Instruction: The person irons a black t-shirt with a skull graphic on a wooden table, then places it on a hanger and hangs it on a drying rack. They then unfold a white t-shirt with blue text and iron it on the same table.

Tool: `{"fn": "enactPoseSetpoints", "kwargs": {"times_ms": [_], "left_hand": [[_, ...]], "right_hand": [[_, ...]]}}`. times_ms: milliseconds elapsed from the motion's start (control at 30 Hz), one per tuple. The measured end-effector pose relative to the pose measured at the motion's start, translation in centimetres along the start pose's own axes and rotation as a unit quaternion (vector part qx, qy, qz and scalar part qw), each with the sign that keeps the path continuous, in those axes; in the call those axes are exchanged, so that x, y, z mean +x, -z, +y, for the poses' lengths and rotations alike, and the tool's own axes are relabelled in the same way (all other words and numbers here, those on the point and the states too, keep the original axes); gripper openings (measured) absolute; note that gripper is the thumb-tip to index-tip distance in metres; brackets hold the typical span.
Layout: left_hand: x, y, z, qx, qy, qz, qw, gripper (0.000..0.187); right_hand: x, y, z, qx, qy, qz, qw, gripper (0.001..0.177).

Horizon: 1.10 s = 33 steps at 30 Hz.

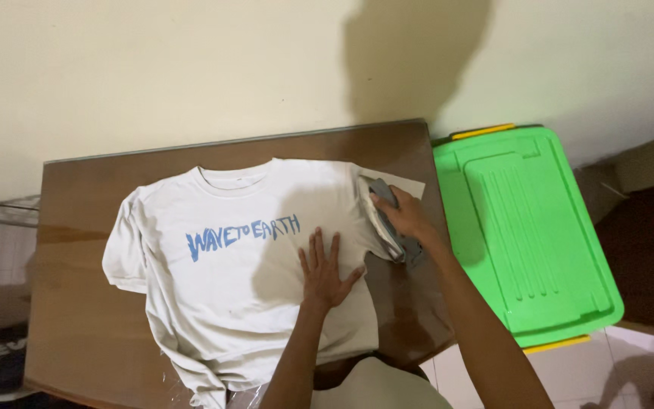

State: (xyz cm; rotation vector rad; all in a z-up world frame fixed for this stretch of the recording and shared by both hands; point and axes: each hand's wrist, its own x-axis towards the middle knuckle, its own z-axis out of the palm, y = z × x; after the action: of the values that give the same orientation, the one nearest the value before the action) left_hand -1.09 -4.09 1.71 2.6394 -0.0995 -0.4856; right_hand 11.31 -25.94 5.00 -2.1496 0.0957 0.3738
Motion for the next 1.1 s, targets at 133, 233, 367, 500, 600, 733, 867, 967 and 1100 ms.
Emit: {"fn": "enactPoseSetpoints", "kwargs": {"times_ms": [133, 233, 367, 500, 600, 733, 867, 967, 1100], "left_hand": [[1.5, -0.5, -0.7, -0.076, 0.000, 0.140, 0.987, 0.083], [3.4, -0.3, -1.0, -0.062, 0.002, 0.172, 0.983, 0.071], [7.4, 0.9, -1.8, -0.004, -0.055, 0.167, 0.984, 0.066], [10.5, 1.8, -3.4, 0.092, -0.010, 0.081, 0.992, 0.070], [10.1, 1.7, -4.5, 0.068, -0.024, 0.105, 0.992, 0.073], [10.3, 1.1, -4.3, 0.056, -0.021, 0.131, 0.990, 0.073], [10.9, 1.1, -4.0, 0.004, -0.063, 0.178, 0.982, 0.070], [11.8, 1.1, -3.8, 0.008, -0.086, 0.174, 0.981, 0.067], [12.8, 1.6, -4.5, 0.058, -0.056, 0.169, 0.982, 0.069]], "right_hand": [[-0.2, 0.3, -2.6, 0.010, -0.060, 0.009, 0.998, 0.057], [0.3, -0.3, -2.9, 0.004, -0.092, -0.007, 0.996, 0.059], [1.2, -2.1, -0.5, -0.049, 0.038, 0.034, 0.997, 0.060], [1.8, -2.7, 1.3, -0.037, -0.038, 0.070, 0.996, 0.058], [1.7, -2.6, 2.0, -0.017, -0.028, 0.136, 0.990, 0.055], [1.8, -1.7, 1.9, 0.015, -0.019, 0.154, 0.988, 0.050], [0.4, -0.8, -0.2, 0.043, -0.009, 0.120, 0.992, 0.051], [-0.3, -0.6, -1.3, -0.037, -0.073, 0.041, 0.996, 0.057], [-0.2, -2.2, -0.9, -0.121, -0.022, 0.023, 0.992, 0.071]]}}
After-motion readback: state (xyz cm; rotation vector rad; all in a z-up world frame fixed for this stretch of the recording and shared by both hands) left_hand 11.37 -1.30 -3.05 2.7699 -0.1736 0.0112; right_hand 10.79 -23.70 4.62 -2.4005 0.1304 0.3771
